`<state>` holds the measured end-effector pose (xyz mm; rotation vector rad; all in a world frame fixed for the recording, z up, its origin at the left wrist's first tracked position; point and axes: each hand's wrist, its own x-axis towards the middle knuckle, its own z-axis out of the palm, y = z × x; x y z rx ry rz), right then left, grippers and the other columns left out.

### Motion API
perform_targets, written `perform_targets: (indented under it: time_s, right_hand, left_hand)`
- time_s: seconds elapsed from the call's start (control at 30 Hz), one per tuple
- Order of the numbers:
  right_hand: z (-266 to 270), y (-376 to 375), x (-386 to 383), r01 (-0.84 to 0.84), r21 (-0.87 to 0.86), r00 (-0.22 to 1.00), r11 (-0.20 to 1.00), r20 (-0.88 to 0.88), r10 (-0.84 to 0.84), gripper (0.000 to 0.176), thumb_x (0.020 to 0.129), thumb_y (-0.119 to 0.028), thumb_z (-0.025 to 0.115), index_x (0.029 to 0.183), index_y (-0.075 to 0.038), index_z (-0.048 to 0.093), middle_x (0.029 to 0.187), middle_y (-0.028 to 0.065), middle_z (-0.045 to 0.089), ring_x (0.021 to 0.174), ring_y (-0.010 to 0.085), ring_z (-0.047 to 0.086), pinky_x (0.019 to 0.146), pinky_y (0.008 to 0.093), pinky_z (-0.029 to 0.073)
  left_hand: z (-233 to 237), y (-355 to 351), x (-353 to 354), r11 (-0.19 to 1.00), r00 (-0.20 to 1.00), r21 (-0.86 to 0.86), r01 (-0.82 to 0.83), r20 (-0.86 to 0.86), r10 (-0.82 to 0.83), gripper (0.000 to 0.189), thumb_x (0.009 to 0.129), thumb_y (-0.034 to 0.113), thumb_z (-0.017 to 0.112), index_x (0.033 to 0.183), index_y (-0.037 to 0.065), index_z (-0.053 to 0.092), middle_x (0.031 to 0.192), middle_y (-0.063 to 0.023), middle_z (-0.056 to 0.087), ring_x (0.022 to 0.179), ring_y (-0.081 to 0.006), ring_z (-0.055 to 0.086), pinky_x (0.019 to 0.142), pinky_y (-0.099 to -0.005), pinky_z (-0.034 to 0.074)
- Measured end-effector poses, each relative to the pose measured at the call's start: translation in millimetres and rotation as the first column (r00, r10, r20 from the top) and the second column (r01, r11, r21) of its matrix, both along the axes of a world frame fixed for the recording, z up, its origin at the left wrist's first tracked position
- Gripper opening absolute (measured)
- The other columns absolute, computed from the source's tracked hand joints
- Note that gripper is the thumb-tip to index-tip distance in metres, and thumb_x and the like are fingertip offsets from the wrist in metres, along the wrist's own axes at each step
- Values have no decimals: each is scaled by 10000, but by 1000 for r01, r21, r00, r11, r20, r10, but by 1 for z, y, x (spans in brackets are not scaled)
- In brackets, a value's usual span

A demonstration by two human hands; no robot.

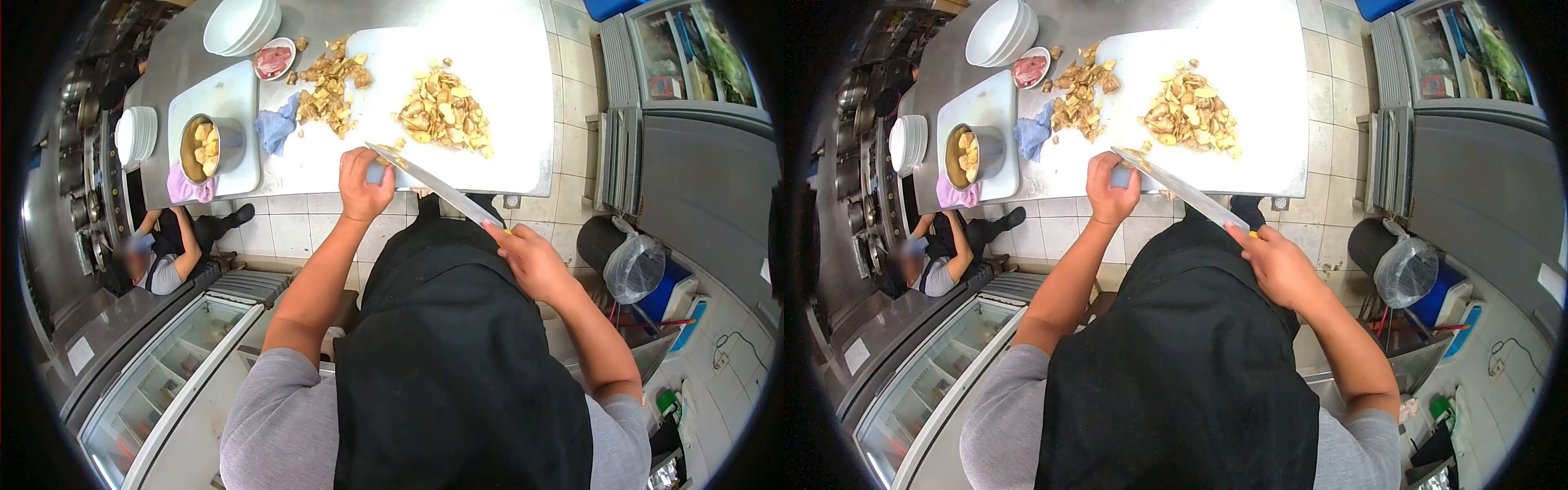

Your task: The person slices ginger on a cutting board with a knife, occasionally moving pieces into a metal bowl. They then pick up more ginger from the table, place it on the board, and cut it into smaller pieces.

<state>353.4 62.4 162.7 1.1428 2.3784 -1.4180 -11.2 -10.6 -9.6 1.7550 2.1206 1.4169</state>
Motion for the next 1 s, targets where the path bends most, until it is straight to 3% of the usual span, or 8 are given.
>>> perform_targets:
  time_s: [0.13, 0.23, 0.3, 0.33, 0.5, 0.6, 0.8, 1.0]
  right_hand:
    - [-33, 8, -28, -10, 1, 1000, 1000, -6, 10, 595, 1115, -85, 703, 1685, -246, 643, 1043, 190, 637, 947, 422, 684, 884, 511, 571]
    - [-67, 16, -45, 5, 44, 993, 999, -121, 0, 597, 1124, -87, 694, 1696, -248, 632, 1032, 194, 643, 956, 413, 677, 909, 504, 566]
    - [-76, 20, -53, 96, -140, 952, 985, -275, -132, 603, 1125, -82, 690, 1702, -247, 627, 1009, 185, 645, 957, 397, 667, 924, 488, 562]
    - [-73, 21, -51, 91, -141, 951, 986, -280, -128, 603, 1125, -82, 690, 1702, -247, 627, 1009, 185, 645, 957, 397, 667, 924, 488, 562]
    - [-26, 20, -17, -8, 14, 996, 1000, -85, 9, 601, 1118, -77, 694, 1691, -250, 641, 993, 163, 643, 940, 386, 667, 909, 478, 562]
    - [-11, 15, -3, -25, 5, 1000, 1000, -14, 25, 599, 1112, -77, 699, 1683, -248, 648, 1006, 169, 646, 940, 393, 671, 891, 492, 560]
    - [-5, 17, -2, -40, -3, 999, 999, -23, 40, 597, 1107, -76, 702, 1680, -230, 649, 1026, 183, 647, 951, 407, 671, 885, 502, 557]
    - [-52, 20, -44, 10, -24, 994, 1000, -110, -12, 601, 1120, -80, 697, 1697, -238, 633, 1008, 179, 633, 950, 393, 654, 906, 479, 551]
  left_hand:
    - [-2, -1, -1, 1000, 1000, -1, 9, -18, -9, 421, 805, 31, 912, 1177, 1, 718, 1153, -201, 729, 1076, -399, 704, 960, -466, 592]
    - [-2, -2, -1, 1000, 999, 0, 16, -31, -16, 415, 817, 46, 937, 1172, 4, 725, 1152, -202, 729, 1078, -399, 705, 956, -468, 594]
    - [0, -3, -1, 1000, 1000, -6, 16, -25, -16, 410, 824, 53, 944, 1168, 5, 728, 1154, -203, 729, 1078, -399, 705, 957, -471, 593]
    - [1, -5, -2, 1000, 1000, -17, 14, -16, -15, 404, 830, 60, 951, 1165, 6, 731, 1156, -204, 729, 1078, -399, 706, 958, -474, 593]
    - [5, -6, -3, 999, 999, 6, 32, -13, -32, 376, 838, 64, 935, 1151, 3, 737, 1168, -201, 729, 1070, -405, 704, 954, -474, 586]
    - [2, -7, -5, 999, 999, 7, 33, -12, -33, 363, 839, 62, 920, 1148, 0, 739, 1167, -199, 730, 1064, -410, 702, 949, -473, 581]
    - [4, -5, -5, 999, 999, 20, 38, -7, -37, 358, 835, 49, 908, 1146, -2, 737, 1153, -201, 728, 1054, -415, 702, 944, -477, 580]
    - [-3, -9, -3, 999, 999, 5, 38, 5, -38, 373, 833, 42, 931, 1141, 12, 722, 1190, -207, 722, 1080, -419, 694, 964, -489, 579]
